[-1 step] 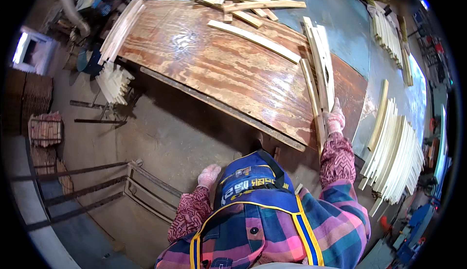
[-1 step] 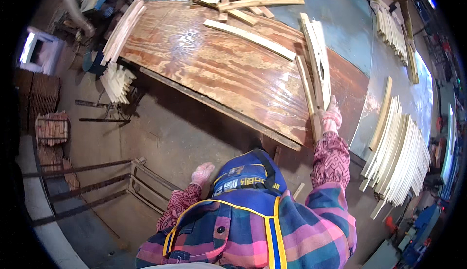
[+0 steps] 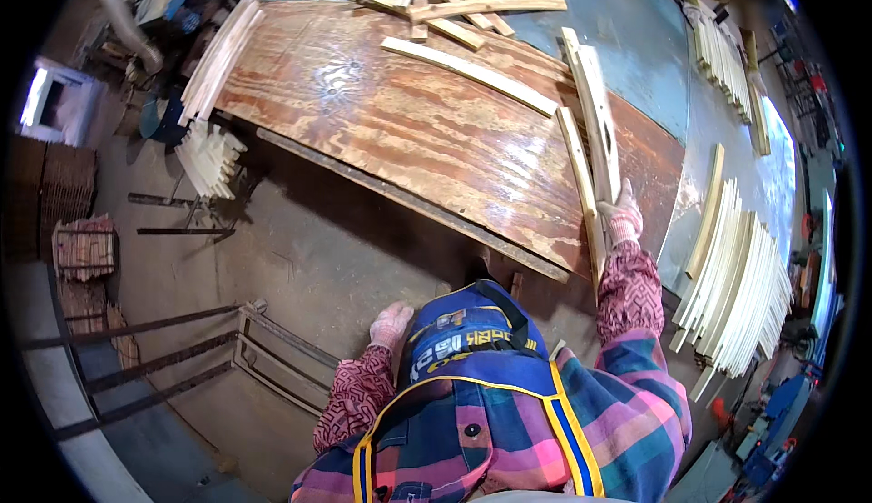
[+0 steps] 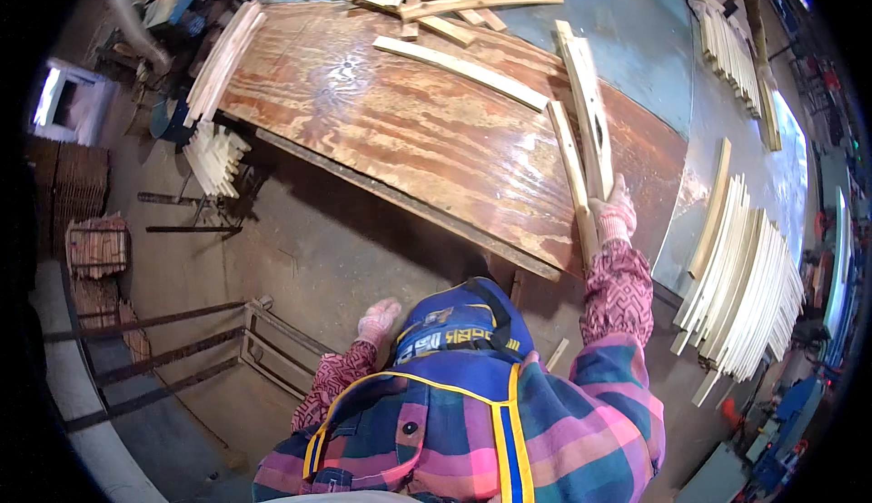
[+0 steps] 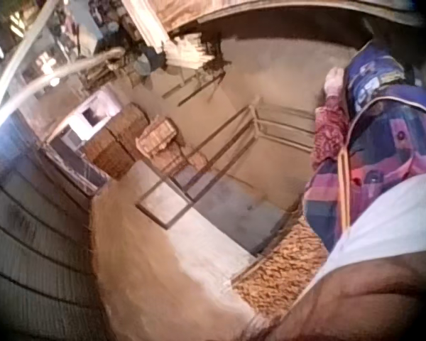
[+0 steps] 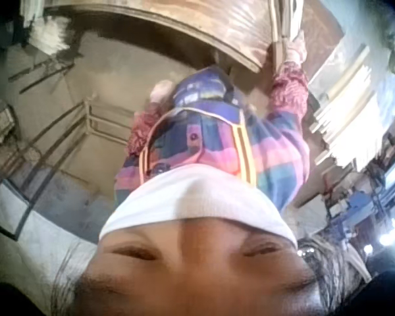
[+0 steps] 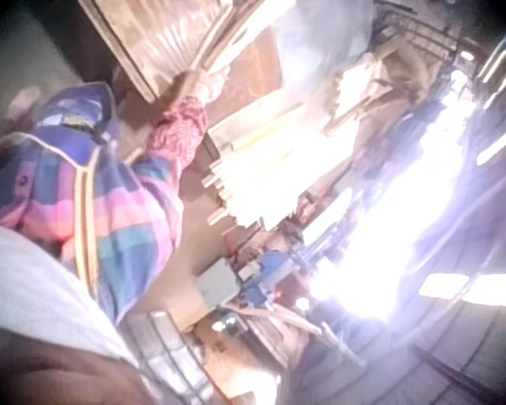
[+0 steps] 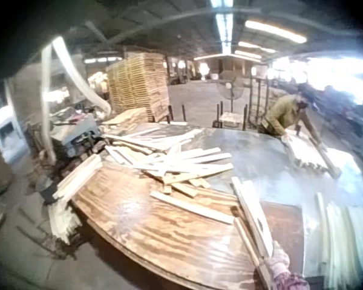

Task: The person gathers thin wooden strips from a pile on a workbench and arranges them into neat stacks. They repeatedly pick up individual pieces or small groups, align them, and place them onto a growing pile on the table.

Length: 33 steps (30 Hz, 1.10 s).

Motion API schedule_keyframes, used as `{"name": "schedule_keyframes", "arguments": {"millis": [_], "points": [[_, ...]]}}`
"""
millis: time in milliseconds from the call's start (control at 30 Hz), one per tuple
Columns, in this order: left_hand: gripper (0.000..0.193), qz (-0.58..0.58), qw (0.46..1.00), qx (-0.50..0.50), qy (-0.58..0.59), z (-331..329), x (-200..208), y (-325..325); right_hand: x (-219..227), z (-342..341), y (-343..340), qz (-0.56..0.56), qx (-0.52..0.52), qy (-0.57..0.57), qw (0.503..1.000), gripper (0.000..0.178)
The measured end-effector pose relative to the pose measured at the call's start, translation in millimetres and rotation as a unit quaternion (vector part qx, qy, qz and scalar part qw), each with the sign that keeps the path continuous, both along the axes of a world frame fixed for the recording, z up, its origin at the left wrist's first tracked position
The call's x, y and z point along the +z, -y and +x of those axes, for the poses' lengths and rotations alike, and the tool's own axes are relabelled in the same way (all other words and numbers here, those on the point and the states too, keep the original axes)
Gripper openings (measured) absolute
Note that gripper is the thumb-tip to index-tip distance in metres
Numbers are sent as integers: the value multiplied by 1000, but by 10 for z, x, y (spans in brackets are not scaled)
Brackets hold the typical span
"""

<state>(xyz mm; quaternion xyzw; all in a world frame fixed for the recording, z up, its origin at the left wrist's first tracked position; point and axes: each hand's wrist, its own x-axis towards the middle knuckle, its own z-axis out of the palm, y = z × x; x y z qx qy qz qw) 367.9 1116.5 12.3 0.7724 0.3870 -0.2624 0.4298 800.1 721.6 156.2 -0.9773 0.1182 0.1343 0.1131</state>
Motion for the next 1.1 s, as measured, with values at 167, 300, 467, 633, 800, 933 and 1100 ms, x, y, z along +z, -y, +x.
{"name": "schedule_keyframes", "arguments": {"millis": [167, 300, 467, 633, 800, 933, 1100], "points": [[45, 14, 992, -6, 124, 1373, 820, 250, 82, 308, -390, -81, -63, -99, 990, 125], [34, 22, 960, -94, 262, 2185, 958, 551, -17, 517, -185, 4, -52, -149, 987, 120], [49, -50, 940, -274, 197, 3223, 1090, 1280, -42, 209, -359, 96, -77, -139, 983, 115], [77, -41, 929, -367, -5, 3164, 1012, 1857, -279, -184, -462, 87, -131, -184, 970, 115], [107, -97, 944, -313, 32, 2339, 652, 2006, -491, -397, -28, 542, -198, -105, 810, 66], [119, -141, 975, -171, 18, 2318, 477, 2418, -440, -544, -50, 534, -240, -111, 803, 45], [102, -120, 982, -122, 84, 2416, 704, 2155, -434, -649, -13, 557, -242, -77, 791, 39]]}}
